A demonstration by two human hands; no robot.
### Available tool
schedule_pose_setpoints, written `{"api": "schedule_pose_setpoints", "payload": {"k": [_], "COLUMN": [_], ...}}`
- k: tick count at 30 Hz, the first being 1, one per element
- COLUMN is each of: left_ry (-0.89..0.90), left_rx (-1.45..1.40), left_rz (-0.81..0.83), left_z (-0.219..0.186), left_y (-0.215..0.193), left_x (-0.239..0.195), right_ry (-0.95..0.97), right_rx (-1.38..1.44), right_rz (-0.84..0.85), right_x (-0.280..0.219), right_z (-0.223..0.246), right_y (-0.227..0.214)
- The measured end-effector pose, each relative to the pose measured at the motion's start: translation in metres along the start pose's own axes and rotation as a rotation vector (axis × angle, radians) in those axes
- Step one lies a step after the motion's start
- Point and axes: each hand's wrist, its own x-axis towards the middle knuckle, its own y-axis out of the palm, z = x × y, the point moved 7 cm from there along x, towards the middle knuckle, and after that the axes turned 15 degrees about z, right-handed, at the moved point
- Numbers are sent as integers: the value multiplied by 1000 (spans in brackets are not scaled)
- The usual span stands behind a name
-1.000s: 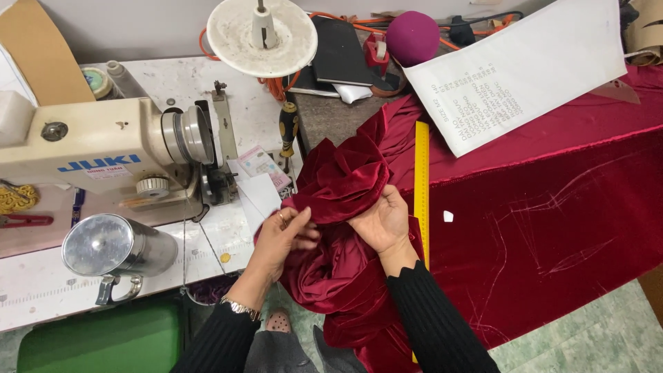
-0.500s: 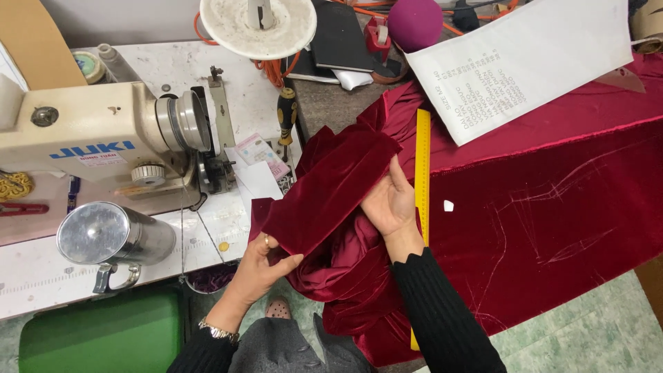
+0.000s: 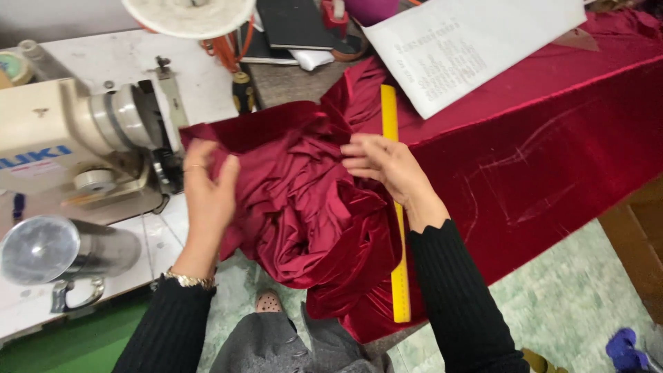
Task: Measuring, marking with chalk, and cutting red velvet fabric on a workbench in a sewing factory.
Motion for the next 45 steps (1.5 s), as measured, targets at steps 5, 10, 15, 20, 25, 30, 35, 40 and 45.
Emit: {"api": "schedule_pose_setpoints", "payload": {"k": [5, 10, 15, 20, 25, 30, 35, 40, 45], "left_ry": [-187, -249, -203, -180, -170, -230, -299, -304, -333], "left_rx": [100, 125, 61, 77, 113, 143, 102, 186, 202], "left_rz": [592, 913, 972, 1046, 1059, 1050, 682, 571, 545], "left_z": [-35, -32, -45, -60, -56, -54, -69, -73, -58], "left_y": [95, 146, 155, 158, 162, 163, 141, 143, 147], "left_x": [-31, -74, -100, -111, -116, -115, -88, -71, -70], "right_ry": [203, 271, 202, 101, 73, 52, 80, 39, 42], "right_rx": [-480, -796, -711, -347, -120, 409, 453, 385, 234], "right_rz": [36, 141, 52, -15, -92, -110, -64, 11, 44], "right_x": [-33, -43, -41, -49, -50, -43, -47, -45, -54], "right_z": [-26, -50, -68, -45, -35, -64, -66, -68, -57], "right_y": [2, 18, 5, 1, 0, -9, 4, 12, 19]}}
